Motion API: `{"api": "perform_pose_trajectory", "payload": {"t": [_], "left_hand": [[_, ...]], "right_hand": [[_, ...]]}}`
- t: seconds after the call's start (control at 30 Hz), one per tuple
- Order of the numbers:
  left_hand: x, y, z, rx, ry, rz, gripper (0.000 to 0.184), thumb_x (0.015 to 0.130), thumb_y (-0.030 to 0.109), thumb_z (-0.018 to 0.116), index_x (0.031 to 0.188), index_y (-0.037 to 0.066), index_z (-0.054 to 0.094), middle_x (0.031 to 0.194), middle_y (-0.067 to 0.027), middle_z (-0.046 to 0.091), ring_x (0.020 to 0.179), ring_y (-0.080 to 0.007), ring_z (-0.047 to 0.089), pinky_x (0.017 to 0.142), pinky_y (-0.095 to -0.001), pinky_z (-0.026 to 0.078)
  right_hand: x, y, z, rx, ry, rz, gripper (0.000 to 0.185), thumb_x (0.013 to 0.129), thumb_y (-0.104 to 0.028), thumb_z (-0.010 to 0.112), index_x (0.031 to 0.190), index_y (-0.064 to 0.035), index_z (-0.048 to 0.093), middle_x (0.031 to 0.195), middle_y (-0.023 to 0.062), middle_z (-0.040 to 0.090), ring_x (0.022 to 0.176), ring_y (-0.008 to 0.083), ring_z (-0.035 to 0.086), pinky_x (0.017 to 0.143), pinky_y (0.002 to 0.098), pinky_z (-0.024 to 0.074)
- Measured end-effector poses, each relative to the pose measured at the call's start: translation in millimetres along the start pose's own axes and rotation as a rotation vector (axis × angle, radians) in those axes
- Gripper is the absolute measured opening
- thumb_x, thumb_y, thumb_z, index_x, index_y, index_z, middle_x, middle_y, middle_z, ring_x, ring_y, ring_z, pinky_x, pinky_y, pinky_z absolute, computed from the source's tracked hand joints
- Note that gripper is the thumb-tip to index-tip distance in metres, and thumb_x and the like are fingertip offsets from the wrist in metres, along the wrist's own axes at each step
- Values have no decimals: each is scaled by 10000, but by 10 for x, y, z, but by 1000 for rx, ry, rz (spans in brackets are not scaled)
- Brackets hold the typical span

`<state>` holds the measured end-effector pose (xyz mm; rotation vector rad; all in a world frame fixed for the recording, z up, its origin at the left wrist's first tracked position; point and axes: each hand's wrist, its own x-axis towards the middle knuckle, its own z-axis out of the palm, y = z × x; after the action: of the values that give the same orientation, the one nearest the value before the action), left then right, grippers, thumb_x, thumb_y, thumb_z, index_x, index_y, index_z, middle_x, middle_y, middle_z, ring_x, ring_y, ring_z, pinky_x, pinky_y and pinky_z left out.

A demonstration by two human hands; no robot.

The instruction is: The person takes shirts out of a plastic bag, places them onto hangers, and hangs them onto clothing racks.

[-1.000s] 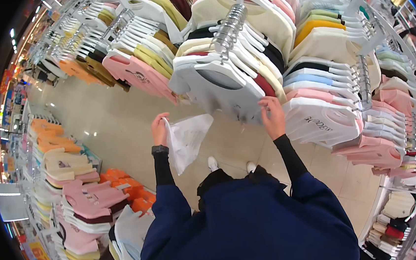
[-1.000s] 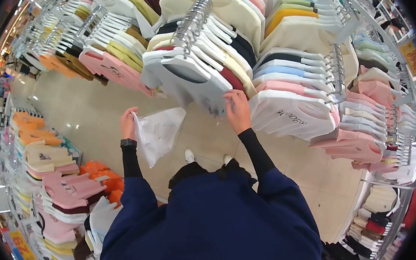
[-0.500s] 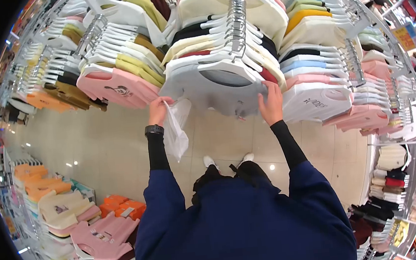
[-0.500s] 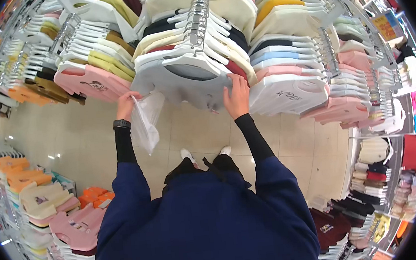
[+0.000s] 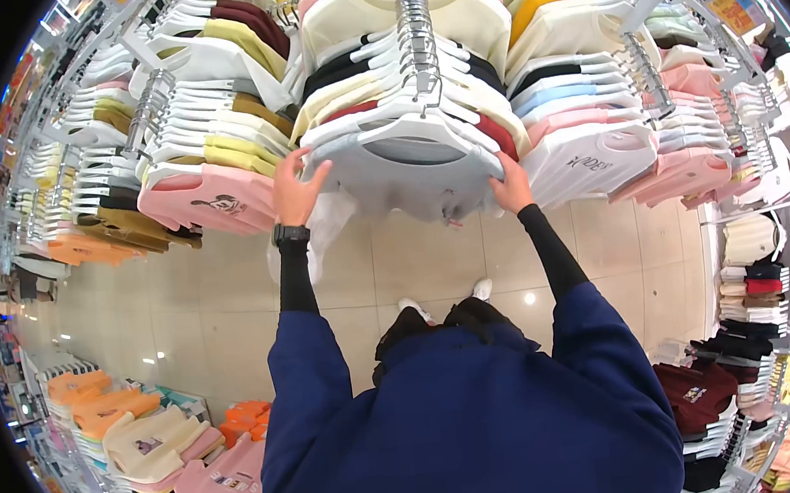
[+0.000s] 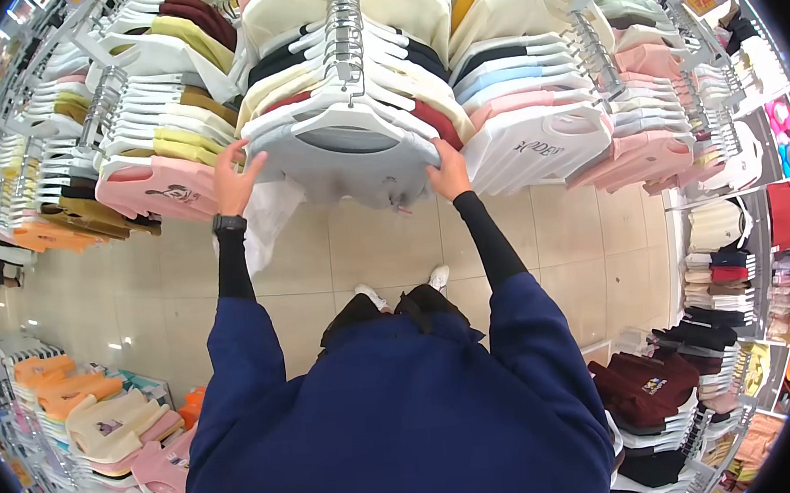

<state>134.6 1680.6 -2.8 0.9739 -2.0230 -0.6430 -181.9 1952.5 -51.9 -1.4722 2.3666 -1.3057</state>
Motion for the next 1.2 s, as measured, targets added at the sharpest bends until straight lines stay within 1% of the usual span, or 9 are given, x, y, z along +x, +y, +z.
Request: {"api": "perform_pose_trajectory", "payload": {"t": [0.17, 0.3, 0.5, 0.6, 0.7, 0.8, 0.9, 1.07, 1.2], "left_hand": [[39, -59, 129, 34, -289, 189, 497, 712, 394, 799, 1052, 56, 669, 889, -102, 660, 822, -280, 620, 769, -374, 490], [-180, -231, -12, -64, -559, -52, 435, 714, 361, 802, 949, 13, 691, 799, -94, 689, 714, -236, 635, 687, -353, 489], [-736, -597, -54, -78, -637, -206, 392, 754, 330, 783, 866, -32, 684, 718, -65, 669, 653, -129, 598, 610, -308, 459], [-1037, -728, 92, -205, -609, -261, 365, 774, 320, 773, 841, -27, 679, 695, -43, 649, 639, -108, 573, 599, -300, 450], [-1286, -627, 160, -302, -557, -323, 355, 795, 309, 759, 828, -33, 669, 704, -42, 646, 653, -104, 567, 611, -290, 448], [-1365, -583, 124, -317, -537, -473, 352, 812, 291, 747, 862, -46, 658, 753, -63, 657, 690, -114, 579, 639, -284, 453], [-1483, -775, 10, -147, -537, -536, 347, 822, 264, 739, 944, -47, 643, 793, -71, 659, 725, -135, 592, 678, -291, 465], [-2197, -483, -17, 123, -248, -121, 357, 825, 224, 721, 1091, 8, 619, 786, -51, 653, 741, -198, 607, 744, -339, 484], [-2767, 335, 125, -24, -503, -444, 379, 833, 225, 715, 1143, 33, 611, 880, -57, 679, 751, -210, 615, 727, -329, 484]], "right_hand": [[84, 80, -170, 96, -152, 30, 428, 687, 14, 593, 1113, -7, 564, 931, 217, 611, 915, 380, 605, 816, 379, 473], [-26, 176, -260, 366, -254, 249, 376, 741, -74, 686, 1104, -22, 601, 966, 85, 659, 904, 194, 603, 834, 328, 464], [-544, 147, 40, 704, -150, 549, 581, 735, -305, 813, 1173, 0, 583, 1127, 107, 636, 1027, 186, 595, 902, 310, 461], [-774, 339, 413, 411, -228, 376, 661, 700, -340, 832, 1196, 12, 574, 1162, 155, 632, 1062, 215, 599, 926, 336, 463], [-979, 526, 822, 444, -450, 553, 739, 671, -372, 844, 1225, 24, 557, 1184, 178, 630, 1057, 264, 614, 923, 379, 473], [-1431, 833, 1399, 419, -362, 556, 704, 684, -392, 826, 1202, 17, 580, 1124, 185, 657, 1029, 283, 631, 906, 390, 487], [-1793, 855, 1738, -160, -660, 645, 586, 747, -397, 766, 1154, -5, 613, 1048, 177, 682, 1002, 290, 643, 885, 387, 495], [-2167, 414, 1247, 484, -591, 532, 516, 879, -381, 639, 1212, 6, 567, 1061, 168, 671, 969, 277, 641, 852, 378, 494], [-2142, -160, 678, 828, -363, 585, 376, 937, -327, 595, 1104, 9, 624, 947, 99, 682, 901, 176, 639, 792, 305, 486]]}}
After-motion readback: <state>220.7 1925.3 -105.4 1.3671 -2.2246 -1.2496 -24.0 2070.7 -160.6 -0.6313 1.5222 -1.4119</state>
